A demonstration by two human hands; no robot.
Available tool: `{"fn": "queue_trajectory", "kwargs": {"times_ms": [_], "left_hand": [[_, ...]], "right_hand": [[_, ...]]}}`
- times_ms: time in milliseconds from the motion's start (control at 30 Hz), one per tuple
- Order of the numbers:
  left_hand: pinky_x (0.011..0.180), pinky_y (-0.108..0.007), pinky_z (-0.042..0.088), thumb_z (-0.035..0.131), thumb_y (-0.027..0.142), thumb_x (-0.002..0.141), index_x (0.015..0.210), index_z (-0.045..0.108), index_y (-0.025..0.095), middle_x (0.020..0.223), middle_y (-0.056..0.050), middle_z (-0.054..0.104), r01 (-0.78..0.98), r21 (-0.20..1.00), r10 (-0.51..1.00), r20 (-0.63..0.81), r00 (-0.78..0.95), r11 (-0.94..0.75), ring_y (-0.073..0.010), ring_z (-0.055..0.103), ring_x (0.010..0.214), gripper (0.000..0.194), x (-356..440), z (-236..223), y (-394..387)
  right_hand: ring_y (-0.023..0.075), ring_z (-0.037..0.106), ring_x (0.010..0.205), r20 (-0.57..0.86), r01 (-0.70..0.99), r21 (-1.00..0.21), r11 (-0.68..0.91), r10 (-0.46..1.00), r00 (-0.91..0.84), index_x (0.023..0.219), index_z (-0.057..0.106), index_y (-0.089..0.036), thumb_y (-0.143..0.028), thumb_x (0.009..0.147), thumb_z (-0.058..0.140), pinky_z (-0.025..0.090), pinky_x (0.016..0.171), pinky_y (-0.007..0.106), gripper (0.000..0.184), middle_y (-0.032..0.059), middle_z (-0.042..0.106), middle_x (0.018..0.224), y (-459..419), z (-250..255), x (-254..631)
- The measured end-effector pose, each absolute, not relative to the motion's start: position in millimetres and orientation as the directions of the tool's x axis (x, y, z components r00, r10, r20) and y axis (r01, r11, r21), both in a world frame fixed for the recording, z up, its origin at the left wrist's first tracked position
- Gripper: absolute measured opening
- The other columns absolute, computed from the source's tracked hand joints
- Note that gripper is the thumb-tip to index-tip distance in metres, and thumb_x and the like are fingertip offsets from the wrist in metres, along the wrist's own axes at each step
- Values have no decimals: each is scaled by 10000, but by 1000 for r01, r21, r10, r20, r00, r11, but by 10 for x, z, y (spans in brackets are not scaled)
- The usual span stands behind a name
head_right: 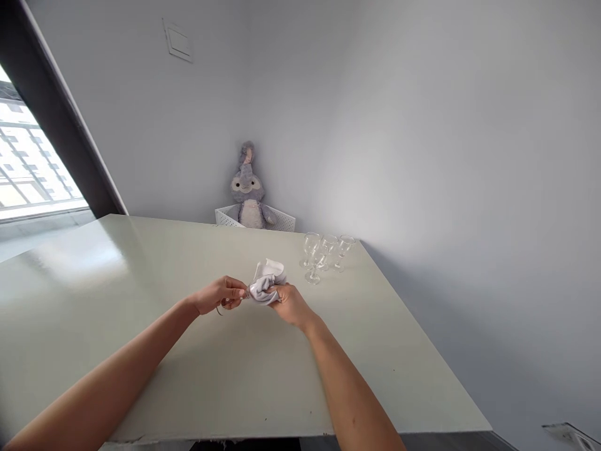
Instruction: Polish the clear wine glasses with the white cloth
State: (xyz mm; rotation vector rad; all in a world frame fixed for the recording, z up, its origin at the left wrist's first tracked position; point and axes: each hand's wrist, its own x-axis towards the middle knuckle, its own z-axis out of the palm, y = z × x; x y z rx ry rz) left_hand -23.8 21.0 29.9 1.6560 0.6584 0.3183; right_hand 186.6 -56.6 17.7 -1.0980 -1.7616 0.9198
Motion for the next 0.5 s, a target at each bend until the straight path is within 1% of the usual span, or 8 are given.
{"fn": "queue_trajectory", "kwargs": {"times_ms": [100, 167, 233, 367, 433, 500], "left_hand": [[472, -226, 261, 565, 481, 691, 760, 610, 128, 497, 28, 440, 208, 978, 554, -165, 816, -15, -68, 360, 447, 363, -268, 295, 245], [472, -228, 258, 568, 490, 688, 764, 607, 124, 509, 23, 452, 215, 977, 538, -180, 823, -2, -70, 369, 448, 375, -311, 291, 285], [466, -227, 247, 559, 499, 694, 780, 610, 115, 515, 19, 455, 221, 975, 516, -191, 835, 2, -70, 368, 446, 396, -358, 287, 328], [460, -223, 243, 547, 510, 707, 767, 609, 103, 505, 19, 447, 228, 973, 497, -206, 843, 17, -70, 362, 442, 416, -410, 261, 391], [456, -223, 243, 553, 519, 698, 757, 603, 98, 509, 16, 451, 238, 970, 505, -226, 833, 41, -73, 370, 445, 428, -409, 236, 408], [456, -222, 244, 559, 515, 693, 782, 606, 93, 513, 18, 447, 234, 970, 516, -235, 824, 67, -74, 373, 449, 434, -405, 207, 422]], "right_hand": [[241, 512, 934, 354, 458, -795, 398, 917, -183, 882, 685, -262, -282, 739, 591, 384, 840, 415, 172, 26, 644, 866, -521, 109, 1898], [247, 489, 944, 381, 499, -761, 415, 908, -174, 887, 681, -264, -284, 731, 602, 381, 826, 408, 176, 31, 638, 868, -498, 60, 1896], [237, 491, 913, 375, 498, -754, 428, 903, -209, 892, 677, -249, -302, 734, 605, 385, 806, 382, 181, 34, 632, 857, -487, 26, 1885], [180, 503, 725, 321, 447, -794, 413, 908, -269, 896, 664, -215, -368, 754, 587, 400, 718, 311, 222, 21, 601, 742, -481, 9, 1883], [165, 498, 668, 303, 419, -821, 388, 918, -257, 883, 662, -202, -407, 772, 558, 401, 690, 297, 255, 12, 582, 700, -468, 10, 1900], [175, 517, 682, 292, 389, -851, 351, 934, -205, 883, 662, -199, -445, 790, 519, 408, 706, 310, 300, 14, 592, 708, -451, 10, 1921]]}}
